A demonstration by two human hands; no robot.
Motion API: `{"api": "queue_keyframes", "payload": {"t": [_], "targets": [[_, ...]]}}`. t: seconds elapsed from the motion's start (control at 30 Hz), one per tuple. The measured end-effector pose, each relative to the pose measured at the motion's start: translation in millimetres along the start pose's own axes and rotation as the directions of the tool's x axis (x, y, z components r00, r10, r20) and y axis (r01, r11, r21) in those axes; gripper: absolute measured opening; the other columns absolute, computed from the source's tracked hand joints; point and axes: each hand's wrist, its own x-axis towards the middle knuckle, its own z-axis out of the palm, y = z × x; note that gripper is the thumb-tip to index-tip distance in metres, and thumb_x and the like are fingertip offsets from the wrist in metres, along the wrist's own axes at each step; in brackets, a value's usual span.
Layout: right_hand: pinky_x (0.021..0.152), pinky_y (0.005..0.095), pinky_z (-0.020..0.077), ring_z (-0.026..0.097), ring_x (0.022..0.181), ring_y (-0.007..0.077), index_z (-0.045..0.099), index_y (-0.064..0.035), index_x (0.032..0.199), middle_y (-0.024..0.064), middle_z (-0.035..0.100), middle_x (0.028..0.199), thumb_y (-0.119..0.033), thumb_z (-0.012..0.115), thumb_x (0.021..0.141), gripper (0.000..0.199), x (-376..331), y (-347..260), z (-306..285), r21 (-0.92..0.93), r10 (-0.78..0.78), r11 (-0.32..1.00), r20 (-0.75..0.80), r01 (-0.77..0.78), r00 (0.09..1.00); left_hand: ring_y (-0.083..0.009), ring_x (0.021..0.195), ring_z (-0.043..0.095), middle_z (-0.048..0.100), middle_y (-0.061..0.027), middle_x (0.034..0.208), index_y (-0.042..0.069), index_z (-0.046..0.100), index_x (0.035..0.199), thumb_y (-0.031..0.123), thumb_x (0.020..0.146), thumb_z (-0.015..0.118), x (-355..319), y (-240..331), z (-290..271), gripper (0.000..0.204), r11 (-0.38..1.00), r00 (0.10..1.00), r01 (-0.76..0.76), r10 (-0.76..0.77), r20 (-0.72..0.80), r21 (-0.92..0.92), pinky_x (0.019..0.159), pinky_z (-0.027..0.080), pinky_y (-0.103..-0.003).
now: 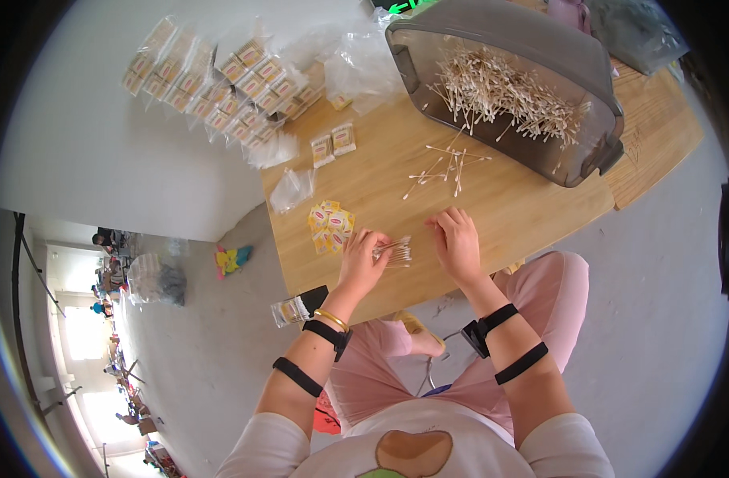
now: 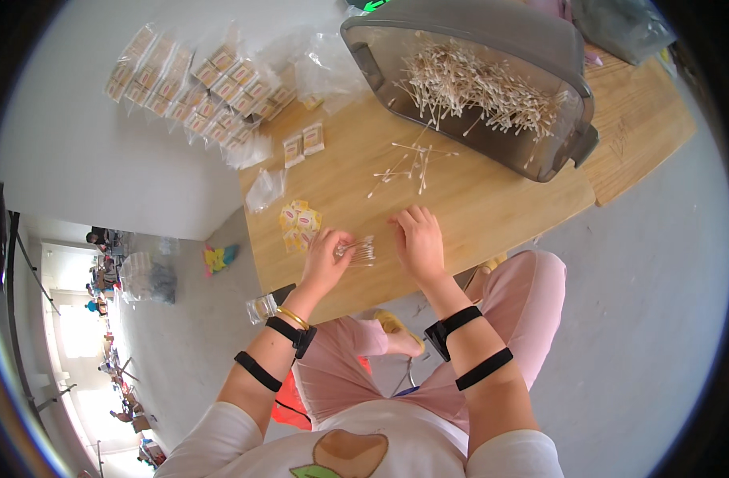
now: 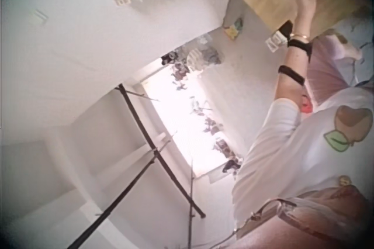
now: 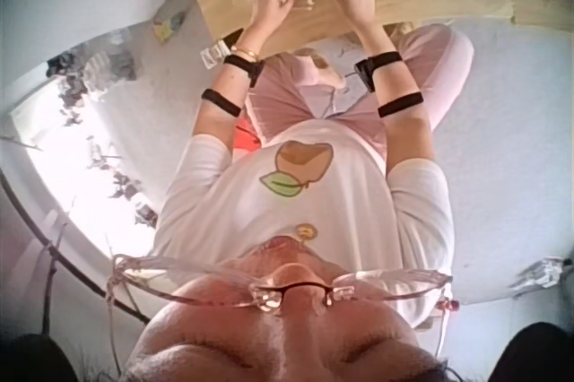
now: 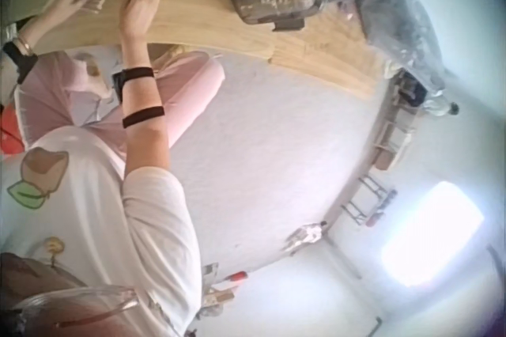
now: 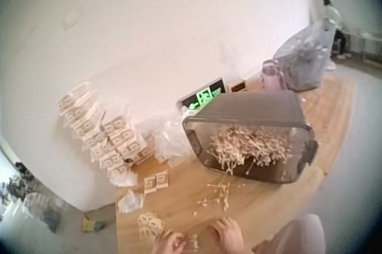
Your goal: Gather, align, and package groups of cotton swabs into small plastic bags.
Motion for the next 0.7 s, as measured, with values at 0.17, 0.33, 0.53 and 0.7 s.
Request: {"api": "queue_keyframes", "payload": {"t": [0.17,0.33,0.53,0.7], "targets": [[0.082,0.0430,0.0473,0.059,0.090,0.0316,0.069,-0.0084,0.092,0.0090,0.062,0.090,0.000,0.064,0.084,0.012,-0.9,6.7,1.4,-0.020,0.015,1.000,-0.019,-0.015,1.000,-0.0348,0.129,0.053,0.060,-0.0138,0.134,0.008,0.060,0.132,0.028,0.097,0.066,-21.4,25.9,-9.1,0.041,0.988,0.997,-0.061,0.055,0.048,0.142,0.111,0.035,-0.050],[0.081,0.0414,0.0473,0.059,0.090,0.0301,0.069,-0.0093,0.090,0.0082,0.062,0.089,0.002,0.066,0.082,0.014,-0.6,1.7,2.4,-0.018,0.008,1.000,-0.005,-0.008,1.000,-0.0367,0.158,0.009,0.015,-0.0225,0.169,-0.006,0.017,0.160,0.054,0.104,0.044,-43.8,28.1,31.2,0.086,0.917,0.985,-0.044,-0.026,0.171,0.396,0.127,0.005,-0.056],[0.081,0.0408,0.0474,0.059,0.089,0.0298,0.069,-0.0096,0.090,0.0079,0.063,0.088,0.001,0.067,0.082,0.014,-0.4,1.1,0.8,-0.009,0.007,1.000,-0.016,-0.008,1.000,-0.0336,0.161,0.004,0.010,-0.0218,0.172,-0.006,0.011,0.163,0.063,0.104,0.036,-21.6,11.9,33.3,0.094,0.899,0.973,-0.011,-0.091,0.213,0.437,0.127,-0.002,-0.056],[0.081,0.0407,0.0474,0.060,0.089,0.0298,0.070,-0.0092,0.089,0.0083,0.063,0.088,0.001,0.067,0.082,0.013,-0.4,0.3,-1.5,-0.009,0.007,1.000,-0.025,-0.007,1.000,-0.0295,0.161,0.005,0.011,-0.0182,0.173,-0.003,0.011,0.164,0.063,0.104,0.038,-16.9,10.6,23.7,0.093,0.890,0.965,-0.048,-0.076,0.251,0.454,0.127,-0.003,-0.057]]}}
